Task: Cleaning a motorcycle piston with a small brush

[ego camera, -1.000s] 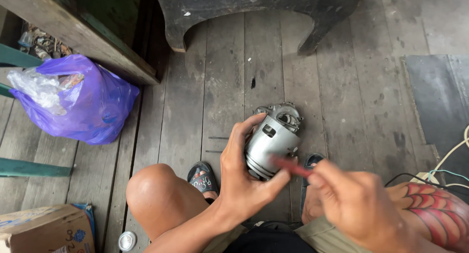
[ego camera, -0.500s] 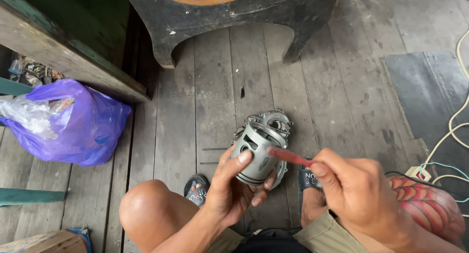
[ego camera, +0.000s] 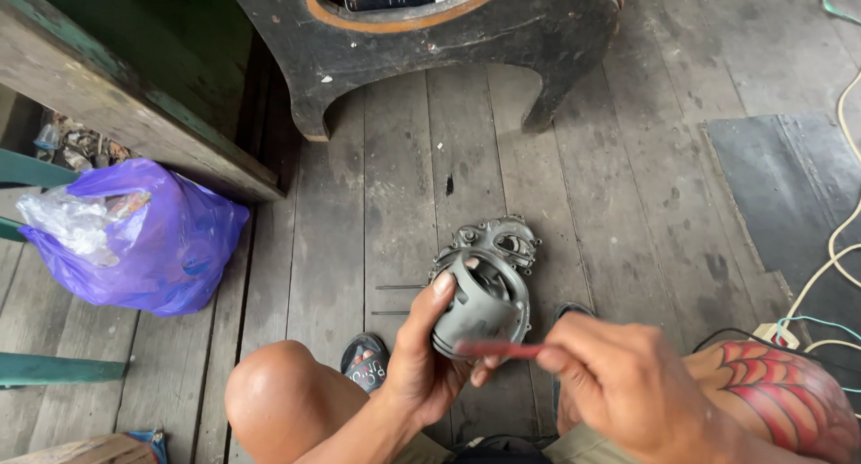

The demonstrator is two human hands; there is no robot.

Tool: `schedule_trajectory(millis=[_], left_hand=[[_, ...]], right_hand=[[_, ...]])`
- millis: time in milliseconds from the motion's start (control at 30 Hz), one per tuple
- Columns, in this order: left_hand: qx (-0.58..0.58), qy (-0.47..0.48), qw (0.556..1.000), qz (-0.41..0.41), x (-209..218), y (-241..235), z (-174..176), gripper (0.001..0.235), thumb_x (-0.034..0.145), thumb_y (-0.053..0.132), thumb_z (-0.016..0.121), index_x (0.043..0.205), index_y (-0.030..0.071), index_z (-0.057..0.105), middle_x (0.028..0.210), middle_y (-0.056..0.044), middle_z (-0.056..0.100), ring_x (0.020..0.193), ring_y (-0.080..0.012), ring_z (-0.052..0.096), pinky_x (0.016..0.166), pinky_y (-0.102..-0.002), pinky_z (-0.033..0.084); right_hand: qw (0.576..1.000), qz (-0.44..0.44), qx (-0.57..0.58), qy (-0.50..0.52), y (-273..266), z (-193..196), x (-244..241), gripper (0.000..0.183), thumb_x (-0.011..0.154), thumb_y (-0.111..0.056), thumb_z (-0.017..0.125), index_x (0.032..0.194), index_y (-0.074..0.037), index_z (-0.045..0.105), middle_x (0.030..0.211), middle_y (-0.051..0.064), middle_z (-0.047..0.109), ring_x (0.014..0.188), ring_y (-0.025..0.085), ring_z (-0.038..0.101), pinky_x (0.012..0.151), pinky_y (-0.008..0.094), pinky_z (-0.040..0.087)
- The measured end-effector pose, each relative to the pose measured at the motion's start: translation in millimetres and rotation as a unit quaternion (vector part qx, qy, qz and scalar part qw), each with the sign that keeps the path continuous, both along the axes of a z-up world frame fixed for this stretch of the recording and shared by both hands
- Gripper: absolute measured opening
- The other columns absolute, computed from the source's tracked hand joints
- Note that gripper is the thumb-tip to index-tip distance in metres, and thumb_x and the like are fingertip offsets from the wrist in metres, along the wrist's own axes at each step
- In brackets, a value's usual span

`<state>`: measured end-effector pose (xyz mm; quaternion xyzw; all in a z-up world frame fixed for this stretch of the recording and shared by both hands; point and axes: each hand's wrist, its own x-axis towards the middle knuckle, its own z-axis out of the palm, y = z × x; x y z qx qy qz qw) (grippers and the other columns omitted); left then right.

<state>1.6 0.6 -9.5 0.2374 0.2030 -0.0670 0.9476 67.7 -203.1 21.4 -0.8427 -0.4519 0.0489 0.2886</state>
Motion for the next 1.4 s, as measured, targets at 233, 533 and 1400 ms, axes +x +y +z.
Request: schedule_trajectory(millis=[233,533,1400], left_hand=[[0.032,0.02,0.999,-0.004,4,0,10,0.055,0.097,0.054,0.051,0.108,0.002,0.067,0.08,-0.016,0.069,0.053,-0.0261,0.06,0.045,-0.032,0.042],[-0.104,-0.089,0.989,-0.048,2,3,1,0.068,0.108,0.059,0.037,0.112,-0.005,0.061,0.097,-0.018,0.066,0.065,-0.0297,0.066,0.058,-0.034,0.052],[0.18,-0.082,0.979,0.046,13,6,7,0.042,0.096,0.028,0.056,0.127,-0.001,0.054,0.073,-0.009,0.056,0.047,-0.0213,0.052,0.047,-0.03,0.046]], right_hand=[[0.994,-0.072,0.076,-0.008,-3,17,18,0.029,0.101,-0.03,0.052,0.079,-0.011,0.059,0.07,0.0,0.052,0.057,0.015,0.051,0.059,0.03,0.041],[0.988,-0.122,0.09,0.031,-4,10,12,0.027,0.097,-0.02,0.058,0.116,-0.005,0.067,0.074,0.0,0.066,0.061,0.006,0.063,0.067,0.018,0.058],[0.997,0.026,0.076,-0.001,11,18,25,0.03,0.094,-0.009,0.06,0.123,-0.011,0.07,0.059,-0.003,0.047,0.047,0.012,0.037,0.045,0.027,0.035]])
